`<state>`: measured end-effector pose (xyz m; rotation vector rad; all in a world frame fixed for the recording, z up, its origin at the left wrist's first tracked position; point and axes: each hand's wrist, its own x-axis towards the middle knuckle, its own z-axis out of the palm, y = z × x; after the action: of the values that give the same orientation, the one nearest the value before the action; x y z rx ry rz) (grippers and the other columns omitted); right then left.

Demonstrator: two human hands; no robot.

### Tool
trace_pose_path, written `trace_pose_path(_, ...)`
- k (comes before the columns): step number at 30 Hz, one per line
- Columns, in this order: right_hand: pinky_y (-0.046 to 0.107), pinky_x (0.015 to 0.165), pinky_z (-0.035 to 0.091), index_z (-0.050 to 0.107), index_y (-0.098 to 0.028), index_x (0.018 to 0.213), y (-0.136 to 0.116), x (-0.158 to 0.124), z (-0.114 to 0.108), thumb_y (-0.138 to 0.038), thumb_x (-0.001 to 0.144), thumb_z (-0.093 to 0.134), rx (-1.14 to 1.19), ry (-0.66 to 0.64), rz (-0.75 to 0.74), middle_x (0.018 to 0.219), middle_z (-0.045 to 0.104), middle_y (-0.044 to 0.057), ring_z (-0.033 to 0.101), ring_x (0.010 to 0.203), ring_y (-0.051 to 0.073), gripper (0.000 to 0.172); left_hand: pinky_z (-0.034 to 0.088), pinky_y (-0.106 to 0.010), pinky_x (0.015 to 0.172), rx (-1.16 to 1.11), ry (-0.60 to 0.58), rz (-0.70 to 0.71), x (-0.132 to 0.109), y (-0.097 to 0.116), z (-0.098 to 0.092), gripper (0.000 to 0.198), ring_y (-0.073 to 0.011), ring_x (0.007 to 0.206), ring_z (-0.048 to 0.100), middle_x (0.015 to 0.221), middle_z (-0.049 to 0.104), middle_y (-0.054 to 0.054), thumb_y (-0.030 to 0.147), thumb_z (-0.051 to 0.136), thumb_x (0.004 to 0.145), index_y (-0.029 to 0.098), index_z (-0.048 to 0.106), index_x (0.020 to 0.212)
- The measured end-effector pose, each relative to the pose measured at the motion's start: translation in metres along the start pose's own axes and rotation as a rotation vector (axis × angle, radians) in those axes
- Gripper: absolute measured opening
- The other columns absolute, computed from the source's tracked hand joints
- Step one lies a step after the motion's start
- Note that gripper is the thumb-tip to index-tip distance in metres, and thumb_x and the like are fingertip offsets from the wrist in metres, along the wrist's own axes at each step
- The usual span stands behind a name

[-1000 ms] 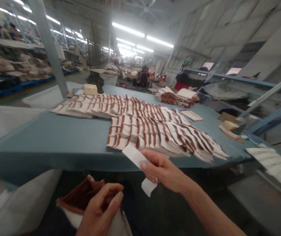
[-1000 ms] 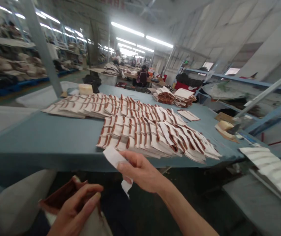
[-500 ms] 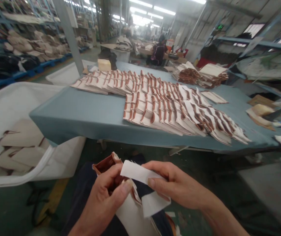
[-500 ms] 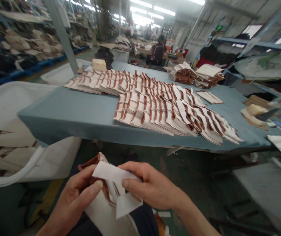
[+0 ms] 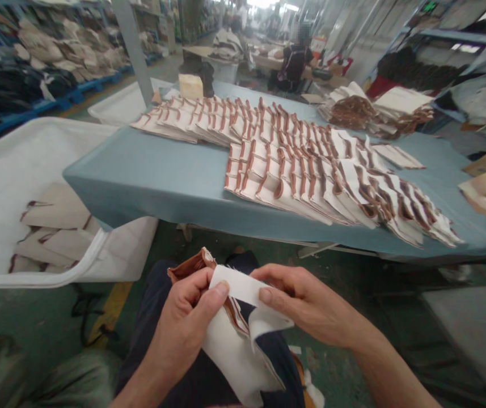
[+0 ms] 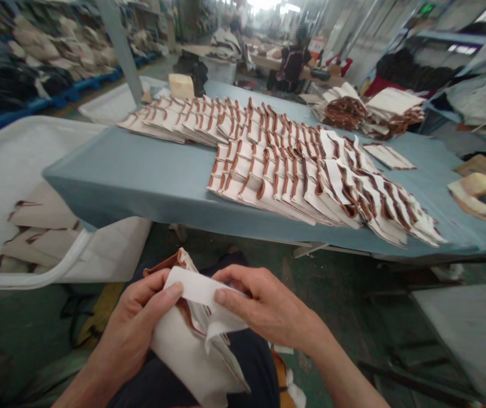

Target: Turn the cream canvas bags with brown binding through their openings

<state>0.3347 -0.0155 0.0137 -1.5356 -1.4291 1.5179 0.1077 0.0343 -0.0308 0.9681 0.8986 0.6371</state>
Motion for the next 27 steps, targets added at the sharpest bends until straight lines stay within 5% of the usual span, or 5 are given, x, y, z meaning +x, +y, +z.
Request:
trace_pose_path(3,0.025,0.053,0.03,0.077,-0.019,0.115,0.003,0.007,-0.001,-0.055,0.103,0.066,-0.151,0.103,-0.011,0.071,0.058,-0.001,0.046,0.062,0.013,0.04,0.039,-0.019,0.045,0.02,0.041,0.006,-0.002,0.003,-0.001,0.053,-0.0118,0.047,0.053,0.061,0.069,-0.002,0.068,0.079,0.086,0.016,0.074,0.083)
trace_pose_path(12,0.024,0.051,0.024,0.066,-0.017,0.088,0.016,0.001,-0.007,-0.07,0.098,0.068,0.063,0.099,-0.019,0.071,0.046,-0.004,0.035,0.061,0.01,0.055,0.033,-0.019,0.048,0.124,0.183,0.018,-0.01,0.021,0.006,0.041,-0.0094,0.049,0.047,0.057,0.066,0.001,0.052,0.083,0.08,0.017,0.067,0.067)
trace_pose_path(21,0.026,0.057,0.033,0.066,-0.018,0.086,0.031,0.005,-0.003,-0.061,0.105,0.062,-0.068,0.131,-0.045,0.072,0.052,-0.003,0.042,0.063,0.012,0.047,0.037,-0.02,0.05,0.249,0.196,0.073,-0.014,0.027,0.011,0.038,-0.0114,0.051,0.051,0.06,0.069,0.001,0.051,0.077,0.086,0.018,0.069,0.07)
trace_pose_path(25,0.037,0.096,0.05,0.071,-0.02,0.088,0.039,0.007,-0.007,-0.068,0.105,0.06,-0.201,0.205,-0.252,0.097,0.076,0.007,0.067,0.103,0.024,0.052,0.039,-0.021,0.051,0.424,0.151,0.197,-0.017,0.027,0.009,0.037,-0.0133,0.052,0.054,0.062,0.071,-0.001,0.048,0.068,0.096,0.019,0.072,0.074)
trace_pose_path(27,0.046,0.117,0.042,0.073,-0.022,0.093,0.039,0.009,-0.005,-0.078,0.102,0.057,-0.163,0.191,-0.357,0.113,0.079,0.01,0.061,0.135,0.032,0.059,0.04,-0.021,0.05,0.507,0.066,0.26,-0.015,0.027,0.008,0.037,-0.0136,0.052,0.056,0.062,0.072,-0.001,0.045,0.065,0.1,0.019,0.073,0.075)
